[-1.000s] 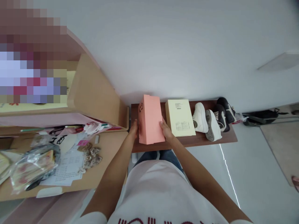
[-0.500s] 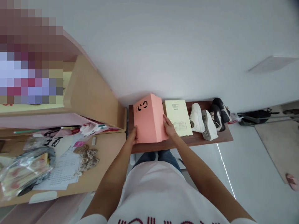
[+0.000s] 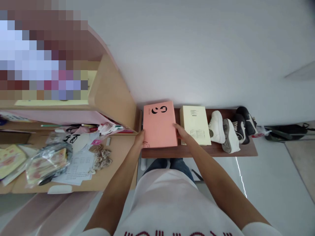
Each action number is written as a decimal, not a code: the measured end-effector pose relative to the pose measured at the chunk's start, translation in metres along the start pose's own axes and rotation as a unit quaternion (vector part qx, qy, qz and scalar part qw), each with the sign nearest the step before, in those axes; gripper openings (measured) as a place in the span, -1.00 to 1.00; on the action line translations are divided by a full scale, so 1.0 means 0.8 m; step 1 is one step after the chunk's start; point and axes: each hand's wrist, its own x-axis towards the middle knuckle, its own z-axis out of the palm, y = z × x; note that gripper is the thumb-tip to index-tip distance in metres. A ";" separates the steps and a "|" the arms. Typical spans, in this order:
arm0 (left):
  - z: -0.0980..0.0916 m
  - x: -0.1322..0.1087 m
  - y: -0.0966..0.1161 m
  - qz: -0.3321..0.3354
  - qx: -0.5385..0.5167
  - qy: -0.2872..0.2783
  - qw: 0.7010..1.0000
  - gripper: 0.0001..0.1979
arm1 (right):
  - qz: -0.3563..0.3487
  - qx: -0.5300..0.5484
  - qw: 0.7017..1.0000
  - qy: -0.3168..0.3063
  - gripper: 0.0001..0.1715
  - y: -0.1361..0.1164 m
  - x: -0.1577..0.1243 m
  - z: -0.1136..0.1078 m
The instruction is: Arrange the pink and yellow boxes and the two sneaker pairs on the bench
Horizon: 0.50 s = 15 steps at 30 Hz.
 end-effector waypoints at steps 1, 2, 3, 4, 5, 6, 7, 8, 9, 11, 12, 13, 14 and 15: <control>0.000 -0.001 0.000 0.011 0.002 -0.001 1.000 -0.76 | 0.014 0.004 1.000 0.007 -0.50 0.002 0.002 0.001; 0.001 -0.002 0.000 0.022 0.004 -0.001 1.000 -0.75 | 0.025 0.010 1.000 0.014 -0.53 0.004 0.003 0.002; 0.001 -0.002 0.001 0.031 0.005 -0.005 0.999 -0.75 | 0.031 0.017 0.999 0.018 -0.54 0.007 0.005 0.003; 0.002 -0.003 0.002 0.035 0.002 -0.016 0.999 -0.74 | 0.033 0.025 0.999 0.019 -0.55 0.009 0.007 0.004; 0.002 -0.003 0.003 0.037 -0.004 -0.025 0.999 -0.74 | 0.032 0.032 0.999 0.017 -0.56 0.012 0.009 0.005; 0.003 -0.002 0.004 0.038 -0.010 -0.032 0.999 -0.75 | 0.030 0.038 0.999 0.015 -0.56 0.014 0.011 0.006; 0.003 -0.002 0.005 0.039 -0.015 -0.035 0.998 -0.77 | 0.029 0.042 0.999 0.013 -0.55 0.016 0.014 0.007; 0.003 -0.001 0.006 0.040 -0.019 -0.034 0.998 -0.79 | 0.029 0.044 0.999 0.012 -0.54 0.018 0.016 0.007; 0.003 0.000 0.007 0.040 -0.020 -0.030 0.999 -0.80 | 0.029 0.045 0.998 0.011 -0.53 0.020 0.019 0.008; 0.004 0.001 0.008 0.040 -0.016 -0.016 0.999 -0.82 | 0.027 0.046 0.998 0.012 -0.52 0.023 0.024 0.010; 0.004 0.002 0.008 0.041 -0.014 -0.010 0.999 -0.81 | 0.024 0.048 0.999 0.012 -0.51 0.024 0.026 0.010; 0.004 0.003 0.007 0.043 -0.012 -0.005 0.999 -0.79 | 0.020 0.049 0.999 0.012 -0.51 0.025 0.028 0.011; 0.005 0.004 0.007 0.045 -0.010 -0.002 0.999 -0.78 | 0.016 0.050 0.999 0.013 -0.51 0.025 0.029 0.012; 0.005 0.005 0.006 0.047 -0.008 0.000 0.999 -0.78 | 0.013 0.051 0.999 0.013 -0.51 0.026 0.030 0.013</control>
